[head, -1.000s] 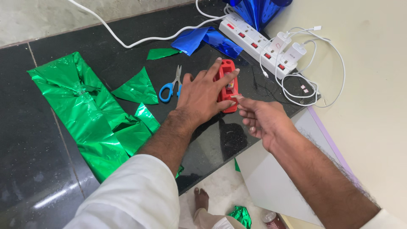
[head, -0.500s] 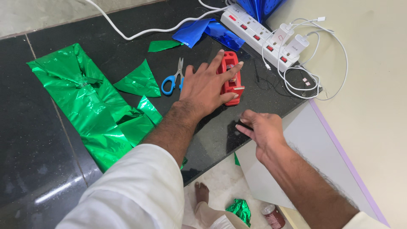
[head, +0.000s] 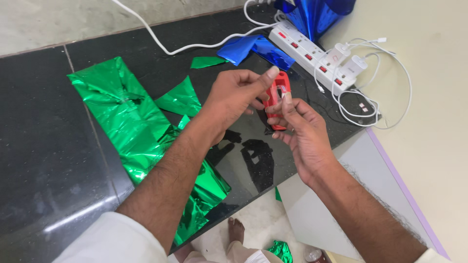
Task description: The person wraps a rectangular object with green metallic paper. They fold the paper, secure it with clear tape, trim excess with scissors, and fold the ends to complete the package.
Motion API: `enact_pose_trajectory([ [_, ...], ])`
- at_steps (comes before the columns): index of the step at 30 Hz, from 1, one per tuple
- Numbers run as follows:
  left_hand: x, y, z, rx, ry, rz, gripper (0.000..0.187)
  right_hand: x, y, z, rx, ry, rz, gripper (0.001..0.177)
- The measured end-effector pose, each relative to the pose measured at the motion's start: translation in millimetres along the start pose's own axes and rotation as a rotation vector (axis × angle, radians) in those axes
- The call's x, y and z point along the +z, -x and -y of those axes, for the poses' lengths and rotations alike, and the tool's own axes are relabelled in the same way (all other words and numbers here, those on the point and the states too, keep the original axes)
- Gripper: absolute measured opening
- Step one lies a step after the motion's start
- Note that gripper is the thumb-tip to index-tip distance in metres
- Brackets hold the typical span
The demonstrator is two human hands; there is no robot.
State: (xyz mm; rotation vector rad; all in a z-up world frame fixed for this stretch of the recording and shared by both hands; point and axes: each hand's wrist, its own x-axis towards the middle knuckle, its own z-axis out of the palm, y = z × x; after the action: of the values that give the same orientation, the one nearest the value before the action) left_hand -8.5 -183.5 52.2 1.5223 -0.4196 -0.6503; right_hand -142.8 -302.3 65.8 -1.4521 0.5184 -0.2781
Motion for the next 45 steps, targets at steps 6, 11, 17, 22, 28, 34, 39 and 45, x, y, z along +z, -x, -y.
enact_pose_trajectory([
  [6,-33,12,-4,0.189,0.044,-0.074,0.029,34,-6,0,-0.015,0.096,0.122,0.035],
  [11,-65,27,-5,0.165,-0.006,-0.182,0.033,63,-7,-1,-0.077,0.175,0.220,0.034],
  [17,-102,52,-14,0.046,-0.027,-0.070,0.037,94,-10,3,-0.094,0.184,0.306,0.032],
  [22,-120,54,-9,0.110,-0.080,-0.153,0.025,112,-10,3,-0.069,0.204,0.323,0.031],
  [28,-138,59,-17,0.357,-0.432,-0.386,0.020,137,-12,8,0.121,0.264,0.299,0.030],
  [34,-153,71,-38,0.454,-0.682,-0.530,0.018,163,-30,22,0.253,0.278,0.335,0.029],
  [39,-164,76,-46,0.510,-0.721,-0.575,0.021,178,-38,20,0.208,0.215,0.291,0.030],
  [45,-180,68,-54,0.552,-0.655,-0.642,0.023,180,-30,10,0.201,0.151,0.279,0.039],
])
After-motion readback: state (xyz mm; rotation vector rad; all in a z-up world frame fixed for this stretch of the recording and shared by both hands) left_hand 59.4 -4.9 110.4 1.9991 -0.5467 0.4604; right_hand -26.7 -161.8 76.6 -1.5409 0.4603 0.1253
